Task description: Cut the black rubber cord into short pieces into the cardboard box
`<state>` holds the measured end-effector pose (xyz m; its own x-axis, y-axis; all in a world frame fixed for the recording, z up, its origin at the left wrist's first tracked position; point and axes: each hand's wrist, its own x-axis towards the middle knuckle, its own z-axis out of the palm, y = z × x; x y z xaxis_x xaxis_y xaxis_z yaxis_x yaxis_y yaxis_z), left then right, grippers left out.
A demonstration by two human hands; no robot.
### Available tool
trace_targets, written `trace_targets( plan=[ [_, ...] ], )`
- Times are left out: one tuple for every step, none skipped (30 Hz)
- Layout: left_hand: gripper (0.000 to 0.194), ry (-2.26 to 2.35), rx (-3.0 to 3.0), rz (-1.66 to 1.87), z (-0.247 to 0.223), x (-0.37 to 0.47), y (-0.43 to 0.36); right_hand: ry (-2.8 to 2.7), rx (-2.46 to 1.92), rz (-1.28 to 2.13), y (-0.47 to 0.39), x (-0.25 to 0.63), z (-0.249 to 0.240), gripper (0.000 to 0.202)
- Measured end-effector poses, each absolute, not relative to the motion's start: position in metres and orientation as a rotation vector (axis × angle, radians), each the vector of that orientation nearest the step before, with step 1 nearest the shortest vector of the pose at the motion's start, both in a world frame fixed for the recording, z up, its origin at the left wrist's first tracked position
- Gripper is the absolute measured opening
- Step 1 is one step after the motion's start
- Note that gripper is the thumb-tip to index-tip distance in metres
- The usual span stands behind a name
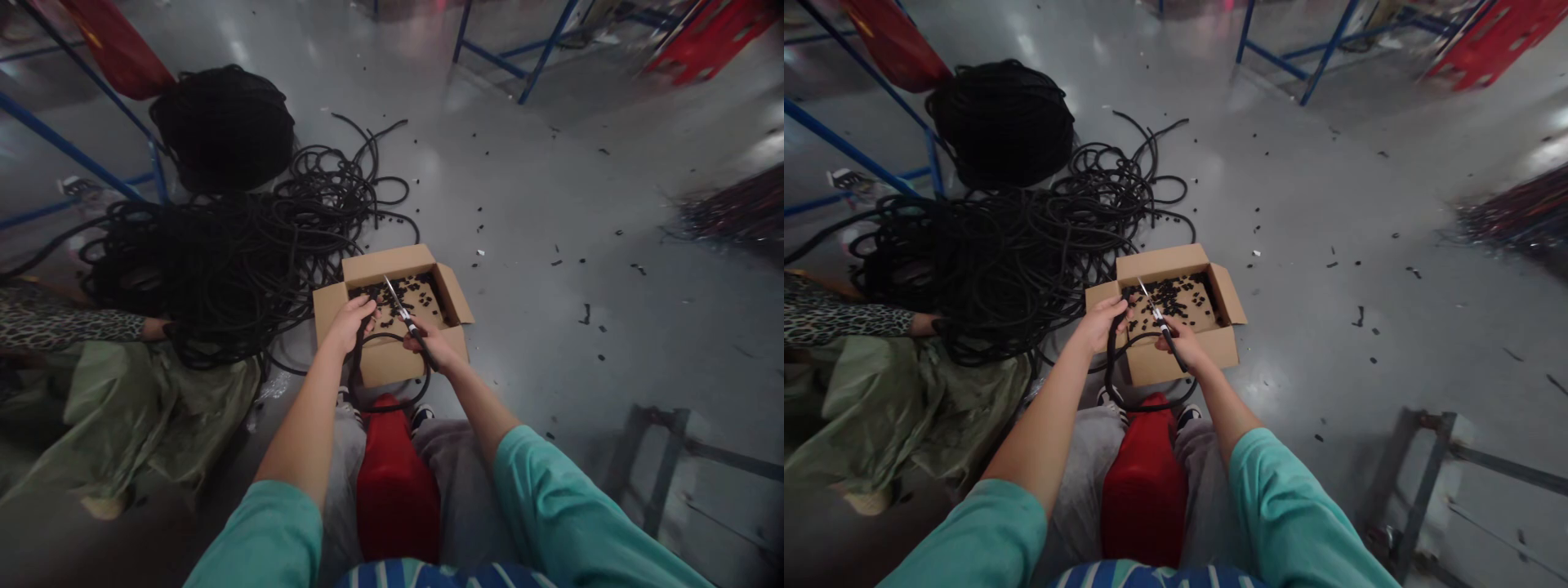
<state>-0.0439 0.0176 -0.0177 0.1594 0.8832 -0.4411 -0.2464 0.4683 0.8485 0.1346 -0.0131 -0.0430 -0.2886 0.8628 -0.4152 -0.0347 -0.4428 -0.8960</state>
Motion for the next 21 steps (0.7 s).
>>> trace_targets(
  plan=[
    [0.024, 1.169, 0.725, 0.918, -0.018, -0.043, 0.018, -1.069, -1.321, 1.808, -0.013, 0.135, -0.042, 0.056],
    [0.022, 1.21, 0.739, 0.927, -0.018, -0.042, 0.019, -1.051, -1.336, 1.818, -0.014, 0.135, -0.041, 0.056],
    [0.02, 1.243, 0.744, 0.938, -0.018, -0.042, 0.019, -1.036, -1.348, 1.832, -0.014, 0.135, -0.04, 0.057],
    [0.019, 1.263, 0.74, 0.95, -0.017, -0.041, 0.019, -1.025, -1.354, 1.85, -0.015, 0.135, -0.039, 0.058],
    [0.017, 1.268, 0.728, 0.962, -0.016, -0.041, 0.02, -1.019, -1.354, 1.869, -0.015, 0.135, -0.038, 0.059],
    [0.017, 1.265, 0.712, 0.971, -0.014, -0.041, 0.02, -1.014, -1.347, 1.885, -0.016, 0.135, -0.038, 0.06],
    [0.016, 1.257, 0.696, 0.976, -0.013, -0.041, 0.02, -1.009, -1.335, 1.899, -0.016, 0.134, -0.037, 0.06],
    [0.015, 1.249, 0.684, 0.976, -0.011, -0.041, 0.019, -1.004, -1.32, 1.909, -0.017, 0.134, -0.037, 0.06],
    [0.015, 1.241, 0.674, 0.973, -0.01, -0.041, 0.019, -0.997, -1.306, 1.915, -0.017, 0.133, -0.037, 0.06],
    [0.014, 1.235, 0.665, 0.97, -0.008, -0.041, 0.019, -0.988, -1.296, 1.918, -0.017, 0.132, -0.037, 0.059],
    [0.013, 1.226, 0.657, 0.969, -0.007, -0.042, 0.019, -0.977, -1.292, 1.919, -0.017, 0.13, -0.037, 0.06],
    [0.013, 1.217, 0.651, 0.97, -0.006, -0.042, 0.018, -0.967, -1.291, 1.917, -0.017, 0.129, -0.038, 0.06],
    [0.012, 1.207, 0.645, 0.976, -0.005, -0.042, 0.018, -0.959, -1.293, 1.913, -0.017, 0.128, -0.038, 0.06],
    [0.012, 1.196, 0.639, 0.985, -0.004, -0.042, 0.018, -0.953, -1.292, 1.905, -0.017, 0.126, -0.038, 0.06],
    [0.012, 1.189, 0.635, 0.997, -0.003, -0.042, 0.017, -0.947, -1.288, 1.896, -0.016, 0.124, -0.038, 0.06],
    [0.012, 1.19, 0.635, 1.012, -0.002, -0.042, 0.017, -0.944, -1.28, 1.887, -0.016, 0.122, -0.038, 0.061],
    [0.013, 1.201, 0.639, 1.027, -0.001, -0.042, 0.017, -0.941, -1.268, 1.879, -0.015, 0.12, -0.039, 0.061],
    [0.014, 1.219, 0.646, 1.04, 0.0, -0.042, 0.017, -0.937, -1.256, 1.873, -0.015, 0.118, -0.039, 0.061],
    [0.014, 1.244, 0.657, 1.049, 0.001, -0.042, 0.016, -0.936, -1.243, 1.872, -0.014, 0.115, -0.039, 0.061],
    [0.014, 1.275, 0.669, 1.056, 0.001, -0.043, 0.016, -0.94, -1.232, 1.872, -0.014, 0.113, -0.039, 0.06],
    [0.013, 1.307, 0.684, 1.062, 0.002, -0.043, 0.016, -0.951, -1.224, 1.873, -0.013, 0.11, -0.038, 0.06]
  ],
)
